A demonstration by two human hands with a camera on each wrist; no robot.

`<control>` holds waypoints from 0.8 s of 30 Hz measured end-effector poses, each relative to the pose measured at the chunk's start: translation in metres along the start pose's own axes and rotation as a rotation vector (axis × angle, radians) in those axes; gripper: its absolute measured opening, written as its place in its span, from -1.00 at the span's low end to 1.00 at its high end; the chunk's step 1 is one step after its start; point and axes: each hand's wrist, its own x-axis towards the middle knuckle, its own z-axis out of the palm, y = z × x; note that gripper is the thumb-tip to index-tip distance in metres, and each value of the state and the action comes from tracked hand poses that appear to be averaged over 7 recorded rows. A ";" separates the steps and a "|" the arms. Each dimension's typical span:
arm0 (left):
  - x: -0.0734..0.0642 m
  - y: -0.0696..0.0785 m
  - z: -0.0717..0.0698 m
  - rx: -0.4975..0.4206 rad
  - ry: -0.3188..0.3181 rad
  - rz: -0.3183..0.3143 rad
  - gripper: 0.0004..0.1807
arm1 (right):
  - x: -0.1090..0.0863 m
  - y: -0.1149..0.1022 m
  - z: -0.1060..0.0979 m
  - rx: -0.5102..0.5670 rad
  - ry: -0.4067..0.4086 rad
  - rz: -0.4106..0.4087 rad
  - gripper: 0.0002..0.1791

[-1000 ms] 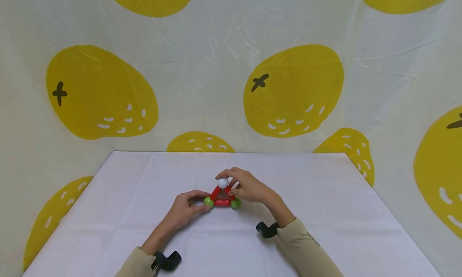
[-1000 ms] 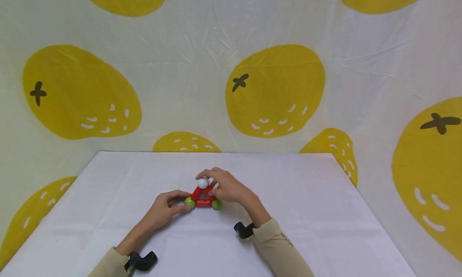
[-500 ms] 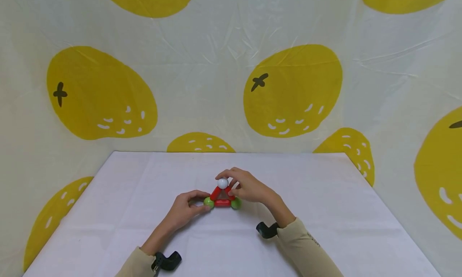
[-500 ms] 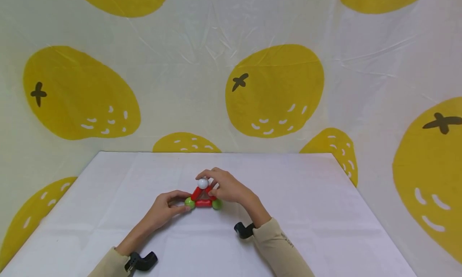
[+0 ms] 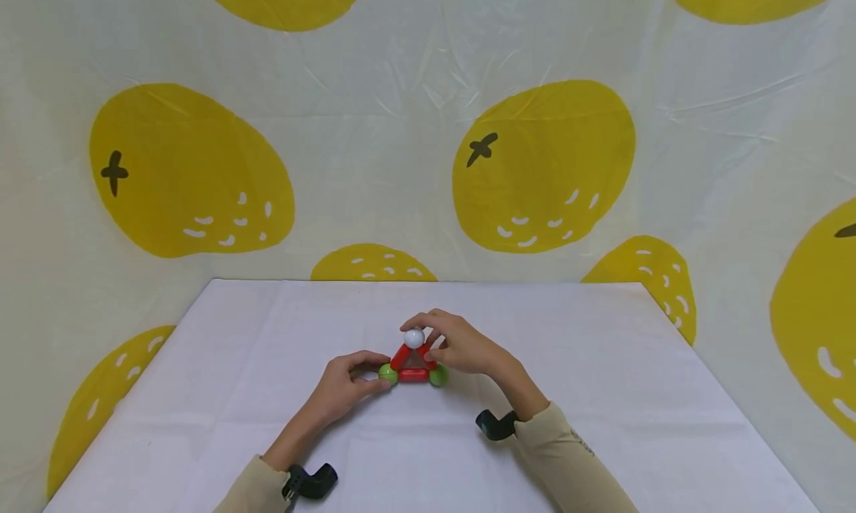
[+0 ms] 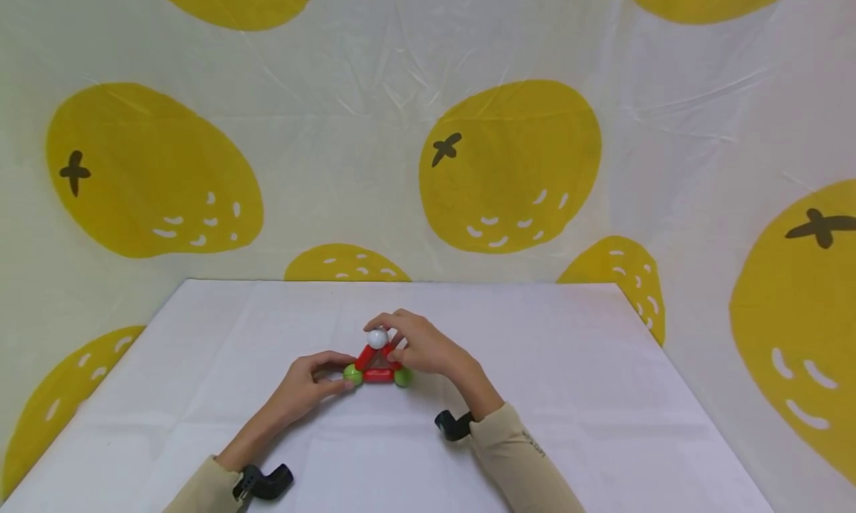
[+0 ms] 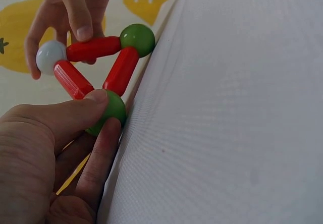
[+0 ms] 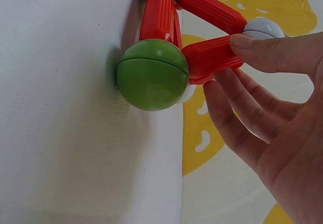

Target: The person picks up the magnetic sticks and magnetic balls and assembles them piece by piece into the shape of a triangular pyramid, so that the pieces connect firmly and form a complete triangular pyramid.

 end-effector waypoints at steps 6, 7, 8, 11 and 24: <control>0.000 0.001 0.000 -0.001 0.000 0.002 -0.64 | 0.000 0.001 0.000 -0.007 0.001 0.006 -0.41; 0.000 0.001 0.000 -0.002 0.001 0.001 -0.65 | 0.000 0.001 0.000 -0.006 -0.001 0.007 -0.41; 0.000 0.000 0.000 -0.002 0.000 0.002 -0.65 | 0.000 0.002 0.000 -0.005 -0.001 0.002 -0.40; 0.000 0.000 0.000 -0.004 -0.001 0.000 -0.64 | -0.001 0.001 -0.001 -0.009 -0.006 -0.008 -0.37; 0.000 0.009 -0.012 -0.142 -0.083 -0.033 -0.51 | -0.007 -0.001 -0.022 0.028 0.010 0.059 -0.30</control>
